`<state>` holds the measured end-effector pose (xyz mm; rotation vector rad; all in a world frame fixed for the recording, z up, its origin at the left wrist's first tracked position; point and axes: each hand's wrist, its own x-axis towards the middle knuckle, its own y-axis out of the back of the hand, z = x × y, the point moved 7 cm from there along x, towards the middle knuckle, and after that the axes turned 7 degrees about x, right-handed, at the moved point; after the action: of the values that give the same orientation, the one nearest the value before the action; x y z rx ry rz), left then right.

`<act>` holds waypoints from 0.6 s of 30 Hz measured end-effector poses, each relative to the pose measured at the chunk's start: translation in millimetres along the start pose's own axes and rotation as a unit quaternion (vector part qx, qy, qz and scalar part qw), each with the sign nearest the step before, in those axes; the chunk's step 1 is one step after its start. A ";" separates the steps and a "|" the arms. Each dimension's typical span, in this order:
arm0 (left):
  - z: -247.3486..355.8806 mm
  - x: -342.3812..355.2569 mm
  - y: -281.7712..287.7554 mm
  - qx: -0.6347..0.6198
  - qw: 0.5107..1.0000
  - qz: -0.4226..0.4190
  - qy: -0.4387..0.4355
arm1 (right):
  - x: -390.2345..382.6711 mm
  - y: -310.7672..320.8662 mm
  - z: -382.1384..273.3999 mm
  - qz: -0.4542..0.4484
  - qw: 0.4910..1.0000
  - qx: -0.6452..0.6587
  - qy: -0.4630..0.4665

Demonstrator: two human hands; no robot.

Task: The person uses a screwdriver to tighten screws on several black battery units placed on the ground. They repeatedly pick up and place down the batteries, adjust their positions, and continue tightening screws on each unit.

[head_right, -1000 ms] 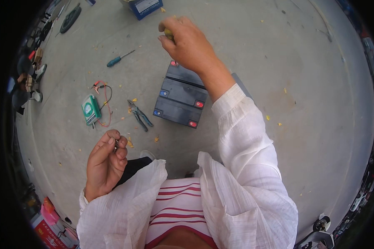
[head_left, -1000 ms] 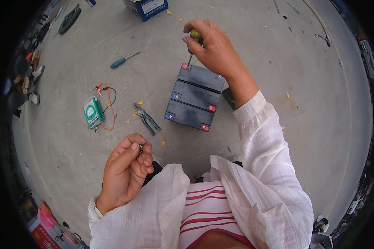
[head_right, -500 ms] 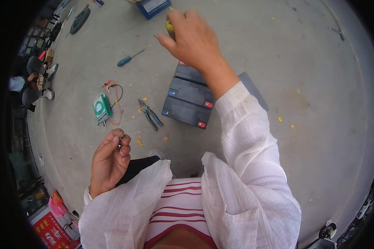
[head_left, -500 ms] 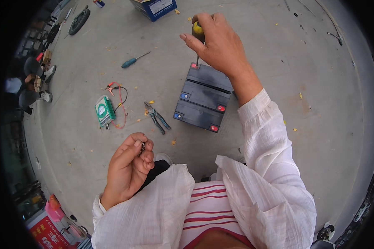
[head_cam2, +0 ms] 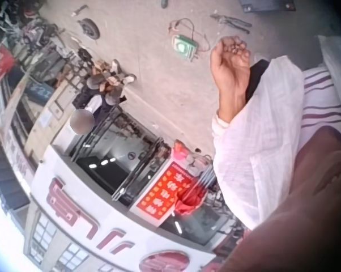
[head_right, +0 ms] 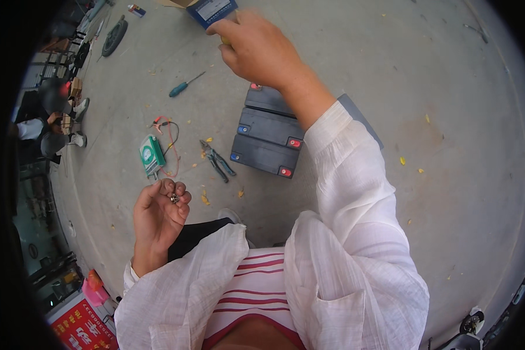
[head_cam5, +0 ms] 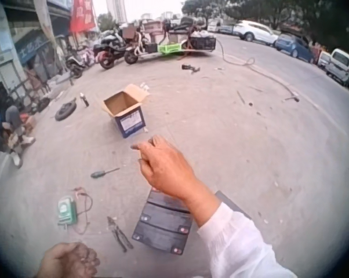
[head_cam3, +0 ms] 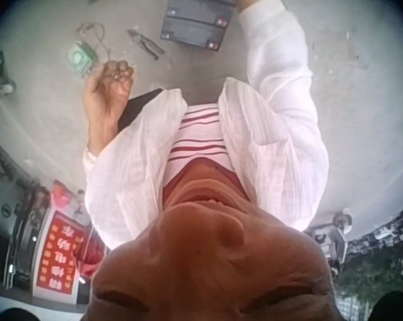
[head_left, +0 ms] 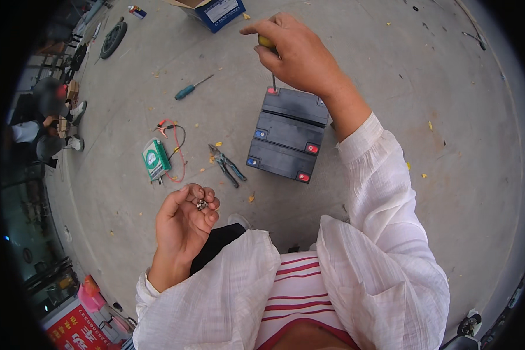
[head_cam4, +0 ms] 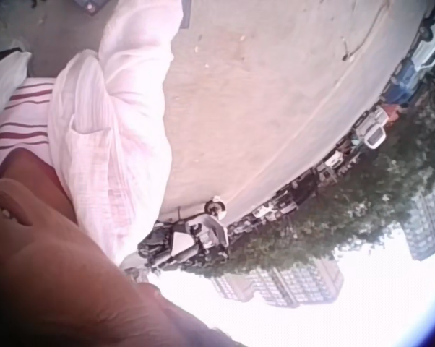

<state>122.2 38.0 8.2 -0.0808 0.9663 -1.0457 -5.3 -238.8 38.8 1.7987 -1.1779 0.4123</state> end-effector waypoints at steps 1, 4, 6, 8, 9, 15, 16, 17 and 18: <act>-0.3 1.1 -0.1 0.003 1.000 -0.002 0.000 | -0.7 3.1 -3.2 0.025 0.997 0.025 0.066; -2.1 4.5 5.8 0.014 1.000 -0.001 -0.004 | -3.6 0.8 -1.9 0.033 0.999 -0.021 0.006; -2.6 5.2 8.4 0.026 1.000 0.005 -0.009 | -3.5 0.7 -4.7 -0.024 0.995 -0.043 -0.084; -4.2 6.9 9.6 0.038 0.999 0.016 -0.012 | -5.3 1.1 -2.7 -0.050 0.991 -0.032 -0.117; -4.3 7.5 7.8 0.045 0.999 0.021 -0.014 | -6.4 2.0 0.5 -0.047 0.993 -0.011 -0.106; -10.9 16.4 0.9 0.030 0.999 0.030 0.024 | -4.7 3.5 8.6 0.025 0.999 0.039 -0.009; -16.8 19.1 2.1 0.028 0.998 0.023 0.045 | -4.6 2.1 9.7 0.019 0.999 0.038 -0.022; -18.0 15.4 7.3 0.025 0.998 0.028 0.049 | -1.7 0.9 -0.9 0.021 0.999 0.012 -0.044; -14.8 11.6 14.4 0.025 0.998 0.038 0.043 | -0.3 3.7 -13.9 0.028 0.998 -0.006 -0.058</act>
<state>123.4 42.4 -15.1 0.0419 1.0131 -1.0096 -5.9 -227.5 47.8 1.8019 -1.3118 0.3351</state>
